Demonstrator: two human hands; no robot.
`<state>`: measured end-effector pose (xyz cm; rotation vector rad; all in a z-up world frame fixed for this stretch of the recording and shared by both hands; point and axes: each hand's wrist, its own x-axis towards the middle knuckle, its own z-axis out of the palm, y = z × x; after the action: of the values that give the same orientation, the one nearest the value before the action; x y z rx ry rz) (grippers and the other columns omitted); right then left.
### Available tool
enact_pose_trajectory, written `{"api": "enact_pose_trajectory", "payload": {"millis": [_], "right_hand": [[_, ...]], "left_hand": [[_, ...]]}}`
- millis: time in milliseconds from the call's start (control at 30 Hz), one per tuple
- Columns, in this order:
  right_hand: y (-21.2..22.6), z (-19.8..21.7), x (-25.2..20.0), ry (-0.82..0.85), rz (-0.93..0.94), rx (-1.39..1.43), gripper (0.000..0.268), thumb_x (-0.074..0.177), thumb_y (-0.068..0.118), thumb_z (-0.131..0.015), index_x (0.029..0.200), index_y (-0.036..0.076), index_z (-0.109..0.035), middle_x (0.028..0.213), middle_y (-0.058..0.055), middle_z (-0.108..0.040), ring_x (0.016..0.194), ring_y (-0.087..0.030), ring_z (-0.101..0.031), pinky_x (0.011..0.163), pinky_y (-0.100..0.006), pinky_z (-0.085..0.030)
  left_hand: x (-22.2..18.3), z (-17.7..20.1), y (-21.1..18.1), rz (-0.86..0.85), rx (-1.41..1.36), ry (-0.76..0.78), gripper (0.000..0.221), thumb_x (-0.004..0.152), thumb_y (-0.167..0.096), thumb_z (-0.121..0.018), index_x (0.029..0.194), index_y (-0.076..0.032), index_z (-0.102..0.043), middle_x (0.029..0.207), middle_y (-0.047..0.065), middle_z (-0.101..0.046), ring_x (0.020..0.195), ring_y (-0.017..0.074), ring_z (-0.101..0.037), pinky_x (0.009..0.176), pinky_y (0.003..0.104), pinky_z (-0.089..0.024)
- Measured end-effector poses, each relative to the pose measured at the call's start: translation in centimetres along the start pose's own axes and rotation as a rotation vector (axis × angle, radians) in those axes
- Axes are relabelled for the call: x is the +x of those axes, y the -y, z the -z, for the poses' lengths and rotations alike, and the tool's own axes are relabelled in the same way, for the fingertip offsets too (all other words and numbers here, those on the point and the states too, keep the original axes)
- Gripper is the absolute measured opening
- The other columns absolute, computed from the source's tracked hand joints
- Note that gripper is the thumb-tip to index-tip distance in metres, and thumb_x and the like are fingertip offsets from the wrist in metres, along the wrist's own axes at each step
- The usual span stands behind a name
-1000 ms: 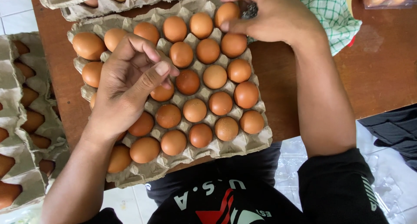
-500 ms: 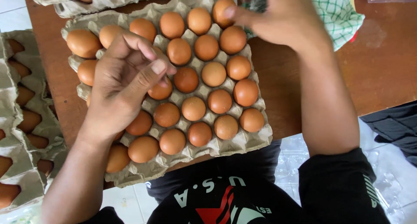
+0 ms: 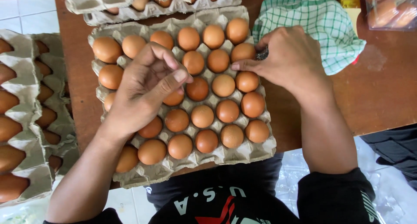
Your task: Cleaning individual eggs in a tray using a steel wool scrubber to remove dirt and stains.
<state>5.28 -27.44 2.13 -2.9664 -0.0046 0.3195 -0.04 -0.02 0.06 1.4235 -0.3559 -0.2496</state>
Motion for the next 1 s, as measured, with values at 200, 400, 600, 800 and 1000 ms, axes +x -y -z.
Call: {"api": "enact_pose_trajectory", "payload": {"millis": [200,400,600,800,1000], "right_hand": [[0.9,-0.6,-1.2,-0.053,0.057,-0.161,0.066,0.09,0.075,-0.079,0.07,0.012,-0.07,0.072,-0.009,-0.069,0.087,-0.031,-0.071,0.06,-0.044,-0.059],[0.1,-1.0,-1.2,-0.24,0.202,-0.021,0.059,0.079,0.056,-0.081,0.111,0.007,-0.08,0.107,-0.011,-0.078,0.093,-0.039,-0.073,0.067,-0.06,-0.059],[0.3,-1.7,-1.2,-0.726,0.711,0.005,0.059,0.084,0.041,-0.098,0.122,0.004,-0.072,0.102,-0.01,-0.065,0.081,-0.016,-0.062,0.058,-0.024,-0.056],[3.7,-3.9,-2.3,-0.847,0.997,0.136,0.065,0.08,0.037,-0.104,0.114,-0.005,-0.067,0.108,-0.016,-0.065,0.09,-0.022,-0.066,0.07,-0.024,-0.064],[4.6,-4.5,-2.6,-0.64,0.965,0.48,0.08,0.075,0.04,-0.098,0.122,-0.008,-0.055,0.116,-0.021,-0.06,0.108,-0.033,-0.061,0.095,-0.04,-0.055]], "left_hand": [[0.0,-0.1,-0.1,-0.034,0.018,0.029,0.012,0.105,-0.011,-0.06,0.107,-0.012,-0.048,0.1,0.005,-0.063,0.098,0.0137,-0.069,0.077,0.023,-0.058],[0.0,-0.1,-0.2,-0.018,0.023,0.029,0.012,0.104,-0.011,-0.06,0.107,-0.012,-0.049,0.1,0.003,-0.064,0.099,0.0108,-0.069,0.081,0.022,-0.058],[0.0,-0.4,1.3,-0.013,-0.114,-0.005,0.032,0.103,-0.014,-0.058,0.128,-0.008,-0.039,0.122,0.012,-0.059,0.099,0.0158,-0.061,0.089,0.031,-0.058],[0.4,-0.7,-0.5,0.256,-0.133,0.044,0.064,0.097,-0.051,-0.041,0.143,-0.008,-0.045,0.091,0.018,-0.071,0.086,0.021,-0.072,0.081,0.029,-0.056],[0.3,-1.3,-0.6,0.359,-0.27,-0.023,0.047,0.097,-0.045,-0.046,0.133,-0.015,-0.047,0.113,0.005,-0.059,0.091,0.01,-0.058,0.073,0.025,-0.05]]}}
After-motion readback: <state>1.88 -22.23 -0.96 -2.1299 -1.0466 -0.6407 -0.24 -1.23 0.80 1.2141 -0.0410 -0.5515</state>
